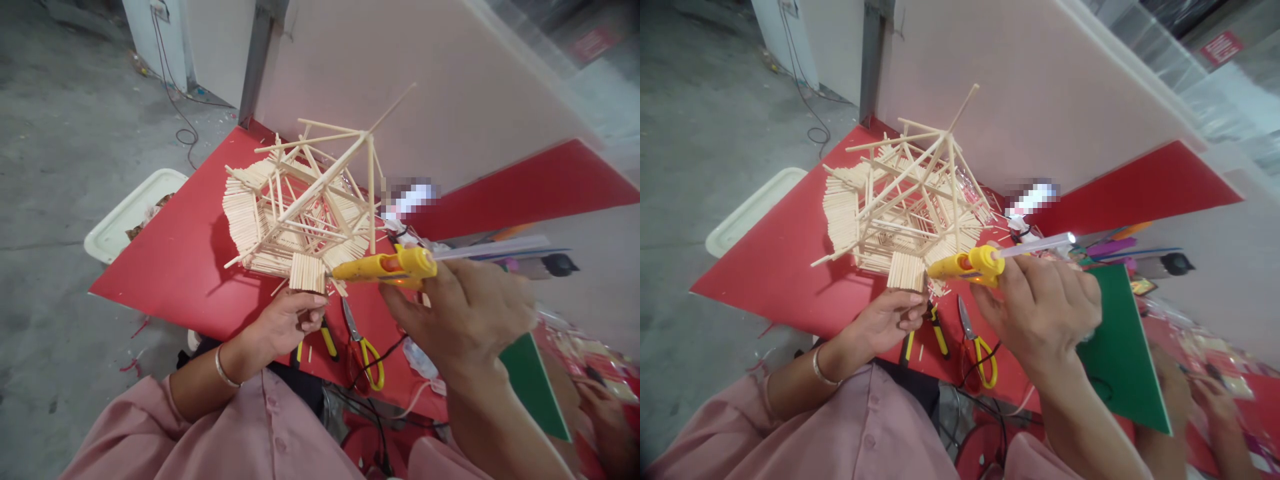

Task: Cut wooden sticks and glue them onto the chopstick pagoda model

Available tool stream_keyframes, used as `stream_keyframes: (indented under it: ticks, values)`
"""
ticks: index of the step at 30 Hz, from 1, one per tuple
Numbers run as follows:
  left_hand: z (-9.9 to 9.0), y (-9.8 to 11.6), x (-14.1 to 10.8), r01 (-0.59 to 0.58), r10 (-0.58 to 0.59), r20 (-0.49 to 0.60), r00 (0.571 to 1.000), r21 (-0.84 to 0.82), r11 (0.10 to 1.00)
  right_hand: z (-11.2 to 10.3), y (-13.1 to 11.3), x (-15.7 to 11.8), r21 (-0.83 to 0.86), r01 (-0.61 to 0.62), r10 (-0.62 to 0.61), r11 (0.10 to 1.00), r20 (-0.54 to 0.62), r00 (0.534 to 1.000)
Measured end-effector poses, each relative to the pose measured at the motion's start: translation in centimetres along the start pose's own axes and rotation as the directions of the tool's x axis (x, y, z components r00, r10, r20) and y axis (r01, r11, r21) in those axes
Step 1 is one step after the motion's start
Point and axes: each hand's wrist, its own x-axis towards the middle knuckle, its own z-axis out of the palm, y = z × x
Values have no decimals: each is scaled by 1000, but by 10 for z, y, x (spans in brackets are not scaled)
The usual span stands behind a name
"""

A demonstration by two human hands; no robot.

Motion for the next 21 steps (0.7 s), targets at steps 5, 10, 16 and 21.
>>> stream_keyframes:
  ticks: [5,10,16,21]
  values:
    - [-1,1,0,9,-9,-12,1000,5,1000,-3,-2,2,-27,5,-5,1000,24,1000]
    - [-3,2,-1,1,-1,0,1000,11,1000,-5,-3,4,-65,53,-49,996,50,998]
    - [-5,-1,-1,-7,7,-4,1000,10,1000,-3,-2,4,-77,63,-63,995,13,998]
    - [-4,-3,-1,-41,42,-18,999,39,998,-3,-2,4,-72,54,-53,996,18,998]
